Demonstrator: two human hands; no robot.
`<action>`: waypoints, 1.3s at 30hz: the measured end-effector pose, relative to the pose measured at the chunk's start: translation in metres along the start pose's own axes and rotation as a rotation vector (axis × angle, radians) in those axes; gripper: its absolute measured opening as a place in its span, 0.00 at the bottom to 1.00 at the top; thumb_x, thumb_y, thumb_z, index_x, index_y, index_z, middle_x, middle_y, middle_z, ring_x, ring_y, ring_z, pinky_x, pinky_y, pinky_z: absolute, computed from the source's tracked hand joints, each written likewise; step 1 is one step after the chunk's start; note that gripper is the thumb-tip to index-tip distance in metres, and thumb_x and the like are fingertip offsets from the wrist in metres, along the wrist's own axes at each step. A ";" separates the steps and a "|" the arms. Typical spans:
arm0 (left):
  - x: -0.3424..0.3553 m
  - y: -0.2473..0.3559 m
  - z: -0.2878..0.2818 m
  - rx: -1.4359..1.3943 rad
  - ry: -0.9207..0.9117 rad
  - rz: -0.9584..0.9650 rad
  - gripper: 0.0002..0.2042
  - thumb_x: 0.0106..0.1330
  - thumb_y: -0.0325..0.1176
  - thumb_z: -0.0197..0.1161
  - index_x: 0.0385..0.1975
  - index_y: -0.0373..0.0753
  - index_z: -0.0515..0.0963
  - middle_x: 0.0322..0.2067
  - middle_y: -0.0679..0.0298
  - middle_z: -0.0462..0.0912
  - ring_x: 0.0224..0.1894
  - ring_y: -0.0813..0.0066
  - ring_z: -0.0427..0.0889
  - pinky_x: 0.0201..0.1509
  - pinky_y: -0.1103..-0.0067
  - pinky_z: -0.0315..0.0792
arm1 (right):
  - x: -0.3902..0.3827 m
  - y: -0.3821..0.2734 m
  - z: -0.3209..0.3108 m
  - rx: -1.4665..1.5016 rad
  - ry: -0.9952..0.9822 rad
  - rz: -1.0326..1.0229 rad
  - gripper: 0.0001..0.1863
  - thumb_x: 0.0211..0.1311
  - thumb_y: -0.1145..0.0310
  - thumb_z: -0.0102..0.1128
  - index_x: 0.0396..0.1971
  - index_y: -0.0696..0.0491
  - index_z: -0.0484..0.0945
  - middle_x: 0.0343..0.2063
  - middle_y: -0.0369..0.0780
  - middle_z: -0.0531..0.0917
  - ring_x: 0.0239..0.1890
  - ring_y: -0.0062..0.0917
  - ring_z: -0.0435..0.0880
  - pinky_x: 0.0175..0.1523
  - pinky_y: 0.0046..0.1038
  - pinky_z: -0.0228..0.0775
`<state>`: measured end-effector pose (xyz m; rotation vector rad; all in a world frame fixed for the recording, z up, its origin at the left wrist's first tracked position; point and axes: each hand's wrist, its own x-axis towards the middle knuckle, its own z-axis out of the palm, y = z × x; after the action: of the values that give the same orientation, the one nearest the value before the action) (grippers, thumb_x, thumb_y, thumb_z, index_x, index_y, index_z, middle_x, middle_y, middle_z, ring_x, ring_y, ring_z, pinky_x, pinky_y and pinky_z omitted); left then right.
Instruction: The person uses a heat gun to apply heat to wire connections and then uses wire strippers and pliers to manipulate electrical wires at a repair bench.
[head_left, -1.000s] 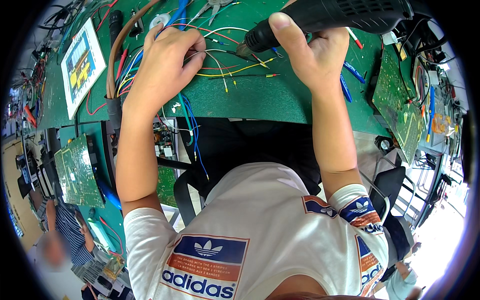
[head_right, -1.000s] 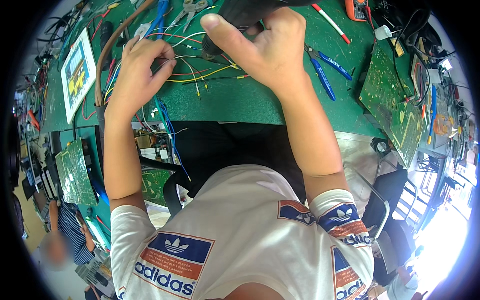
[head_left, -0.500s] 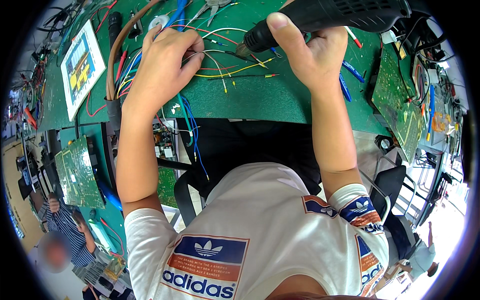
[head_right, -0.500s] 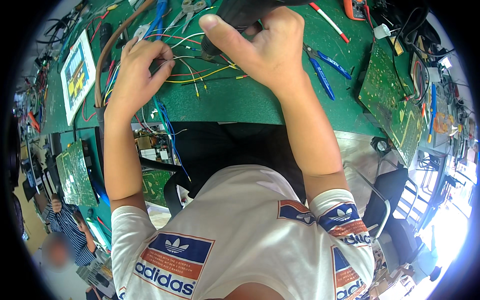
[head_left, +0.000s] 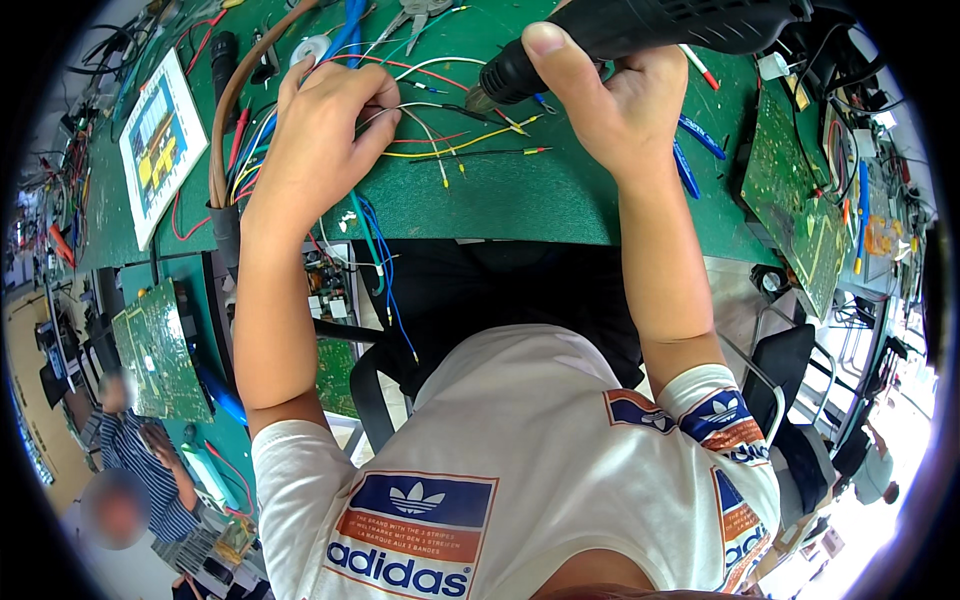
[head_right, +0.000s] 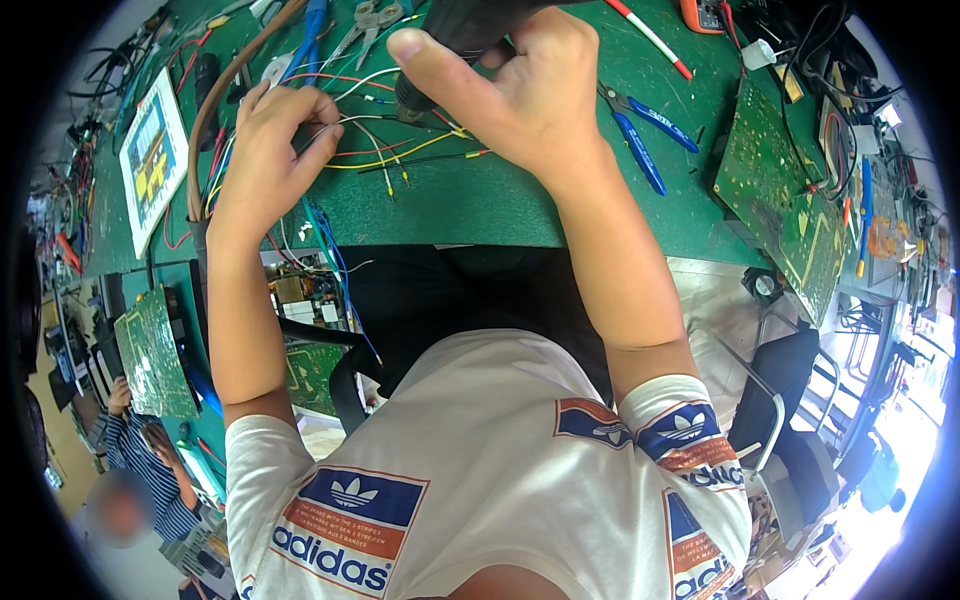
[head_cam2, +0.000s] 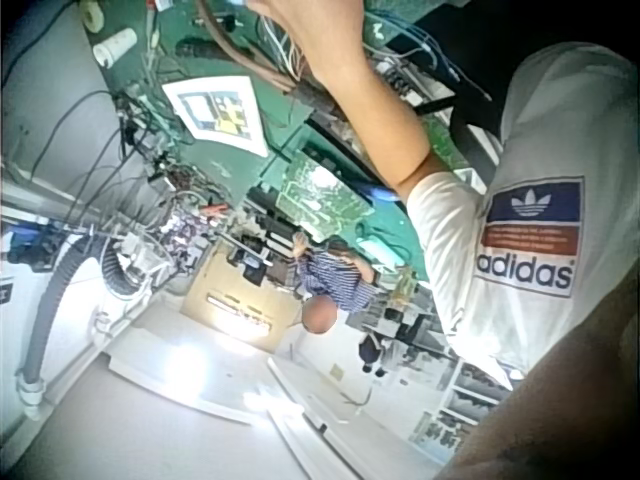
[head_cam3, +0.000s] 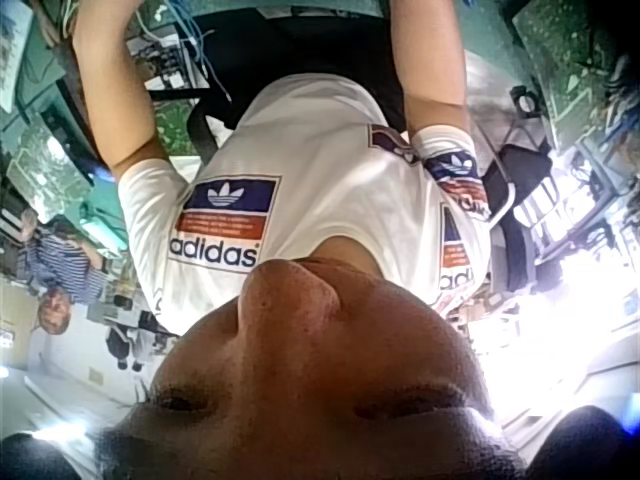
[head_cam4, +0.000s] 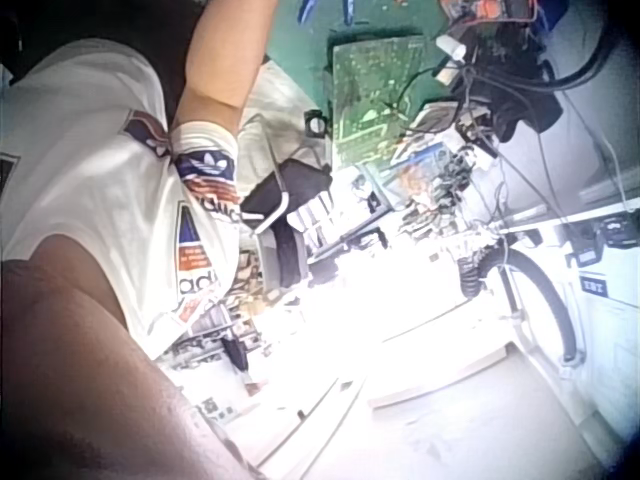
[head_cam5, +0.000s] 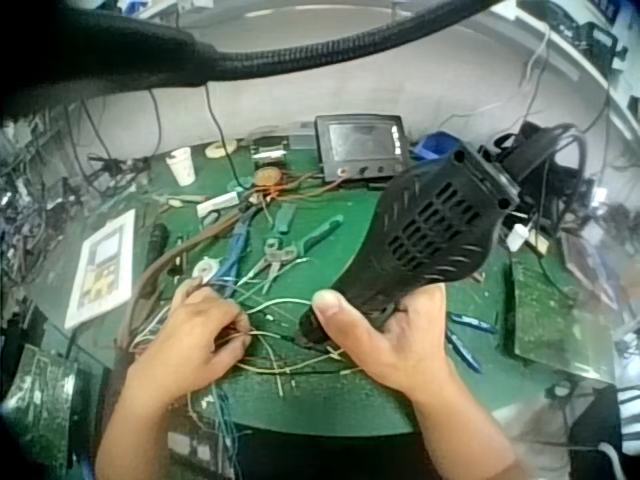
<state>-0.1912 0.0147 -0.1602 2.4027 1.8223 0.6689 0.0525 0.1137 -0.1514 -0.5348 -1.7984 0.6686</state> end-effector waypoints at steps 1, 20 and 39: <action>0.000 0.000 0.000 0.000 0.000 -0.001 0.04 0.63 0.28 0.65 0.34 0.39 0.78 0.30 0.65 0.80 0.43 0.64 0.81 0.73 0.55 0.58 | 0.000 0.000 0.000 -0.006 -0.004 -0.001 0.08 0.57 0.72 0.71 0.30 0.58 0.79 0.28 0.37 0.81 0.30 0.23 0.78 0.38 0.28 0.71; 0.001 0.001 -0.001 0.006 -0.002 -0.004 0.04 0.63 0.28 0.65 0.35 0.39 0.78 0.30 0.65 0.80 0.41 0.65 0.82 0.74 0.53 0.57 | 0.001 -0.002 -0.002 -0.014 -0.015 0.027 0.09 0.58 0.69 0.71 0.25 0.57 0.81 0.23 0.36 0.82 0.26 0.23 0.79 0.34 0.28 0.71; 0.001 0.000 0.001 0.000 0.017 0.006 0.05 0.63 0.28 0.66 0.35 0.40 0.78 0.29 0.66 0.79 0.38 0.66 0.82 0.74 0.53 0.58 | -0.001 0.001 -0.002 -0.033 -0.014 0.051 0.10 0.59 0.67 0.72 0.25 0.57 0.82 0.23 0.38 0.83 0.25 0.25 0.80 0.34 0.29 0.73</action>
<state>-0.1907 0.0163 -0.1611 2.4105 1.8228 0.6912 0.0546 0.1140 -0.1517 -0.6013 -1.8170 0.6800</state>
